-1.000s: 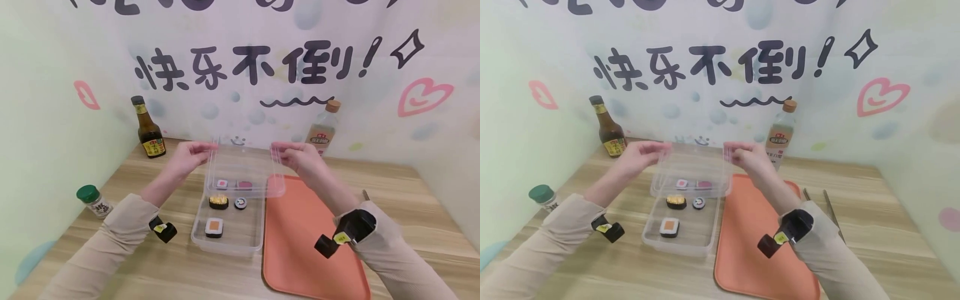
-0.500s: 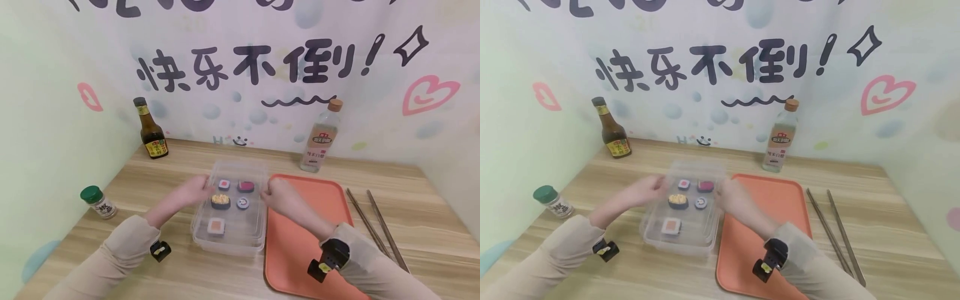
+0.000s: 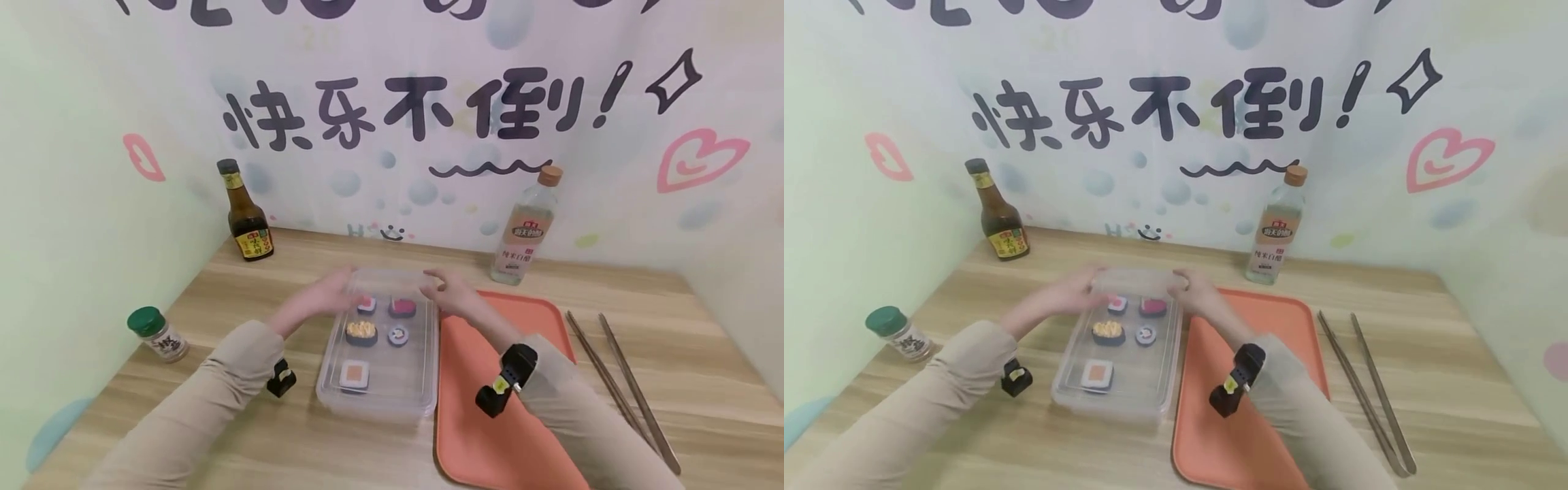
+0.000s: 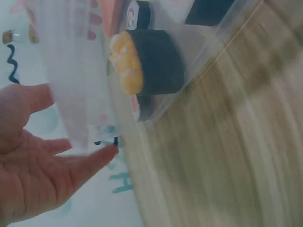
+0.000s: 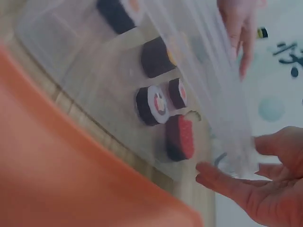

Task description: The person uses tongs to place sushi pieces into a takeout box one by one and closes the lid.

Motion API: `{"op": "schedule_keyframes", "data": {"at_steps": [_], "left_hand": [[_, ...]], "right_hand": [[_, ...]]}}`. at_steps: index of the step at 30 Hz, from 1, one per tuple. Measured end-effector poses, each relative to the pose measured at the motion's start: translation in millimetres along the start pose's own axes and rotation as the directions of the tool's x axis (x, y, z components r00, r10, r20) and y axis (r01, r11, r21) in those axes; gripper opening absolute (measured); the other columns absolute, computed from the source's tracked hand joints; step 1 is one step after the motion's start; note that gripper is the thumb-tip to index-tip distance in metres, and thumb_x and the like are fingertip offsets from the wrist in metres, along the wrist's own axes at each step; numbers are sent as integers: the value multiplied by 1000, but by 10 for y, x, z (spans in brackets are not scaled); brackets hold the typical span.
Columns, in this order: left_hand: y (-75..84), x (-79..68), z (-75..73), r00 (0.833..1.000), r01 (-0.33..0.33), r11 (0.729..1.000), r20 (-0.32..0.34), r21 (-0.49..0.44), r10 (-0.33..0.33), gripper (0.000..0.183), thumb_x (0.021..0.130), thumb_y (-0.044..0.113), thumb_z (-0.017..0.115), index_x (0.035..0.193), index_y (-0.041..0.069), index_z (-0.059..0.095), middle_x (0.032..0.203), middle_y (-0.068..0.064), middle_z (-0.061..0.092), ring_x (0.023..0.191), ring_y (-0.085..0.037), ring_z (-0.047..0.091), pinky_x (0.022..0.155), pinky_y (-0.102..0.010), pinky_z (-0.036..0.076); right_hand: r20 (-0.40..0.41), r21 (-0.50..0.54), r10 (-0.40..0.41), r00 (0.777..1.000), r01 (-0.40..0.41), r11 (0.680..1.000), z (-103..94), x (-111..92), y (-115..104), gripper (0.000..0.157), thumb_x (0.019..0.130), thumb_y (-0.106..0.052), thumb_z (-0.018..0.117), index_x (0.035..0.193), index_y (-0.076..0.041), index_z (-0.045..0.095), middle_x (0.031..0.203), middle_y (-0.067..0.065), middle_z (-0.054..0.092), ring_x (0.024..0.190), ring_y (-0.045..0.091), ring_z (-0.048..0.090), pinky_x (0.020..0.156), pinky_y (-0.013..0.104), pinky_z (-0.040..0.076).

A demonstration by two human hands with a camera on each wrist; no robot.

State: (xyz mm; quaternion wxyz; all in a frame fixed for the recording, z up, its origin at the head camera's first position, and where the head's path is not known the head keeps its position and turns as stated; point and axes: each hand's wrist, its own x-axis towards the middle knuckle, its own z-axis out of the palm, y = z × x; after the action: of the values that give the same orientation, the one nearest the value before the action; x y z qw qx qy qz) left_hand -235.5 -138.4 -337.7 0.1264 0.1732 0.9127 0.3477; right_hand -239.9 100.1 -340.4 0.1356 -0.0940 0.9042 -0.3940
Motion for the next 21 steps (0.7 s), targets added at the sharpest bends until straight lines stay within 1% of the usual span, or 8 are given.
{"op": "schedule_keyframes", "data": {"at_steps": [2,4,7,10,13,16,18,21], "left_hand": [[-11,63,38,999,25,1000,31,4,-25,66,88,17,57,138,-9,22,135,-33,37,124,-43,39,107,-51,34],[-8,78,61,997,62,997,36,34,-64,71,88,19,58,140,-9,17,138,-34,32,127,-44,36,108,-52,31],[2,74,39,998,57,998,37,-14,-56,72,89,19,57,140,-8,14,137,-34,33,125,-45,37,107,-52,33],[-18,-5,-27,996,40,994,84,-100,-32,71,89,21,56,141,-4,15,132,-32,41,114,-42,49,94,-48,48],[-65,-180,-76,973,86,978,229,-192,-41,72,88,23,59,142,-1,17,128,-28,47,103,-35,58,78,-40,57],[-100,-344,-46,931,159,944,361,-287,-47,76,86,21,62,142,1,16,128,-25,49,103,-33,60,75,-38,58],[-121,-409,-5,920,199,919,388,-341,-55,81,85,21,64,143,2,11,129,-25,48,105,-34,59,78,-39,57],[-145,-452,33,927,219,904,368,-368,-75,82,87,25,61,144,3,5,128,-27,47,108,-36,57,80,-40,56]], "right_hand": [[29,74,32,999,-34,997,31,53,56,50,95,-19,47,140,-1,33,123,34,51,71,21,62,63,38,58],[23,84,55,998,-57,995,53,63,71,49,95,-18,48,139,-2,35,121,32,53,68,18,60,60,37,58],[12,101,106,994,-107,989,56,38,57,54,96,-25,46,143,-4,27,130,31,47,85,25,62,69,39,58],[68,174,187,980,-196,965,56,-67,34,71,94,-36,48,146,-5,12,138,28,38,107,34,56,82,42,55],[210,261,209,955,-261,929,101,-247,34,88,88,-37,58,146,-5,0,138,29,36,111,34,55,85,41,54],[310,324,174,935,-276,905,167,-405,44,90,84,-27,65,145,-4,3,131,27,45,103,30,61,77,38,57],[318,369,140,938,-259,893,219,-476,51,87,84,-21,65,145,-5,5,127,27,48,100,30,63,73,37,58],[279,434,126,952,-242,868,264,-561,51,92,83,-23,67,146,-11,2,128,27,47,104,30,61,75,38,58]]}}
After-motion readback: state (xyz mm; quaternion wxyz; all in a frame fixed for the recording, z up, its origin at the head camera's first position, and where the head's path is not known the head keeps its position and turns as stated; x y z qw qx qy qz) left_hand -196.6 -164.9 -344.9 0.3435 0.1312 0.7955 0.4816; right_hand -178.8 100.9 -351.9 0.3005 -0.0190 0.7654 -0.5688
